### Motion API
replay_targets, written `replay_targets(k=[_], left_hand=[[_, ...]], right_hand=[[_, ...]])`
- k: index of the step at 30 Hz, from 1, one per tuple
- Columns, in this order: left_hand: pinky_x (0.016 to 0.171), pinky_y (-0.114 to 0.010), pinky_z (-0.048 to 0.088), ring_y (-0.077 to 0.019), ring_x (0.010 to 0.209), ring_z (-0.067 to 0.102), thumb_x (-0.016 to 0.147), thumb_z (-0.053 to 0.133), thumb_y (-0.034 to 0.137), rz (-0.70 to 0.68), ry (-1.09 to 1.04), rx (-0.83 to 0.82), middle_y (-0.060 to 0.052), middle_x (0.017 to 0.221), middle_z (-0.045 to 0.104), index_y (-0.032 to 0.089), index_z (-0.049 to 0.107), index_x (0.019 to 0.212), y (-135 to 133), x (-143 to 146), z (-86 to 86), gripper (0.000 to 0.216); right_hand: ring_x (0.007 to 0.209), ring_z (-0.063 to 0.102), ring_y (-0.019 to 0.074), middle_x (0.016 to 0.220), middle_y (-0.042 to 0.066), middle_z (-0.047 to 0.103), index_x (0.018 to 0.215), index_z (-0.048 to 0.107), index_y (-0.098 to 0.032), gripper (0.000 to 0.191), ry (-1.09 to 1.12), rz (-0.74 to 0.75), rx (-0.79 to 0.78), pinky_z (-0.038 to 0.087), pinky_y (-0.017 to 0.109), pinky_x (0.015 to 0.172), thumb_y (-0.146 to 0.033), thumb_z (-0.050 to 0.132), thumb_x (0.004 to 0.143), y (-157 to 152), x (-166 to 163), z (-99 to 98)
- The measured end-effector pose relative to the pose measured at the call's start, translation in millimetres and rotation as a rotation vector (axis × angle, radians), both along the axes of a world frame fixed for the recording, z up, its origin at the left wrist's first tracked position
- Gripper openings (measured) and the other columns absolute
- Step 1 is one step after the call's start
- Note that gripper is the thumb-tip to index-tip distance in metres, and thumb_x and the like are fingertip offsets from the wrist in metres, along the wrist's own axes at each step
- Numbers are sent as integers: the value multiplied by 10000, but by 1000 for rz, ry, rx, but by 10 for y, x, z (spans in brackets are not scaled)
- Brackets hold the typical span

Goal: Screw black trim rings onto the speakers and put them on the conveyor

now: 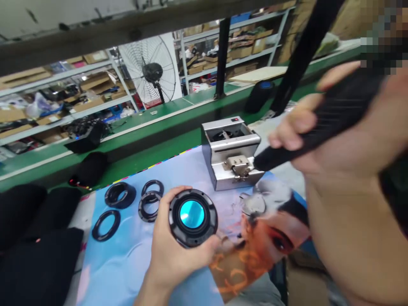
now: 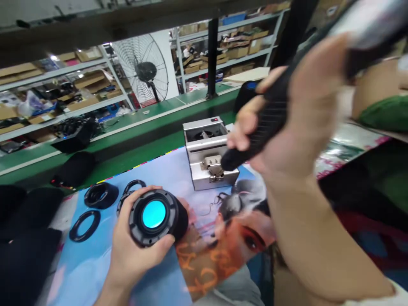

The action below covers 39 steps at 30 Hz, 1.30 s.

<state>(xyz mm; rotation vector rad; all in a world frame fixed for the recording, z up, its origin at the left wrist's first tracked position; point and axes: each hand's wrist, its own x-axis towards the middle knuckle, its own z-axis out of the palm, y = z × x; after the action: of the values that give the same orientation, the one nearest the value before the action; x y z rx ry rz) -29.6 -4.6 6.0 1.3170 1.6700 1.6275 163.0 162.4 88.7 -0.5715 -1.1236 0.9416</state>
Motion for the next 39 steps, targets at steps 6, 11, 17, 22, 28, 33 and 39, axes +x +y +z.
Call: replay_targets(k=[6, 11, 17, 22, 28, 33, 39], left_hand=[[924, -393, 646, -305, 1109, 758, 638, 886, 344, -124, -13, -38, -90, 1235, 748, 211, 610, 1245, 222, 210, 0, 680], [951, -408, 634, -316, 1117, 751, 629, 891, 359, -111, 23, -26, -93, 1234, 744, 218, 628, 1235, 226, 170, -38, 676], [914, -395, 644, -310, 1098, 751, 620, 917, 371, -130, 19, -11, -92, 1226, 742, 218, 625, 1245, 241, 139, -79, 707], [893, -388, 651, -298, 1059, 759, 602, 913, 373, -137, -11, -24, -76, 1180, 752, 218, 622, 1217, 235, 178, -23, 698], [914, -403, 646, -310, 1102, 744, 622, 910, 377, -141, -5, -66, -80, 1214, 735, 221, 601, 1239, 225, 161, 14, 708], [895, -398, 648, -306, 1077, 752, 597, 937, 353, -185, 0, -49, -84, 1199, 743, 219, 602, 1239, 239, 112, -37, 737], [896, -390, 645, -283, 1025, 764, 606, 931, 370, -171, -39, -25, -71, 1161, 758, 220, 608, 1231, 237, 150, -34, 719]], right_hand=[[367, 461, 149, 524, -22, 519, 796, 583, -191, 578, 25, 241, 105, 335, 266, 310, -710, 837, 794, 152, -356, -93], [379, 467, 125, 544, -37, 514, 813, 562, -200, 593, -49, 284, 72, 331, 235, 325, -741, 805, 823, 199, -344, -250], [346, 428, 125, 516, -40, 491, 768, 530, -212, 690, -45, 282, -25, 327, 255, 297, -839, 816, 720, 200, -337, -213], [364, 458, 143, 524, -33, 508, 808, 568, -207, 644, -10, 230, 56, 354, 276, 311, -811, 789, 780, 164, -295, -112], [377, 480, 136, 545, -26, 540, 801, 569, -193, 599, -13, 251, 29, 336, 245, 331, -739, 814, 810, 164, -346, -262], [354, 478, 132, 529, -19, 544, 752, 540, -195, 578, -53, 349, -10, 354, 232, 320, -682, 849, 802, 112, -285, -353], [380, 501, 157, 528, -23, 524, 764, 595, -197, 613, 43, 225, 126, 366, 262, 325, -744, 869, 737, 33, -251, -164]])
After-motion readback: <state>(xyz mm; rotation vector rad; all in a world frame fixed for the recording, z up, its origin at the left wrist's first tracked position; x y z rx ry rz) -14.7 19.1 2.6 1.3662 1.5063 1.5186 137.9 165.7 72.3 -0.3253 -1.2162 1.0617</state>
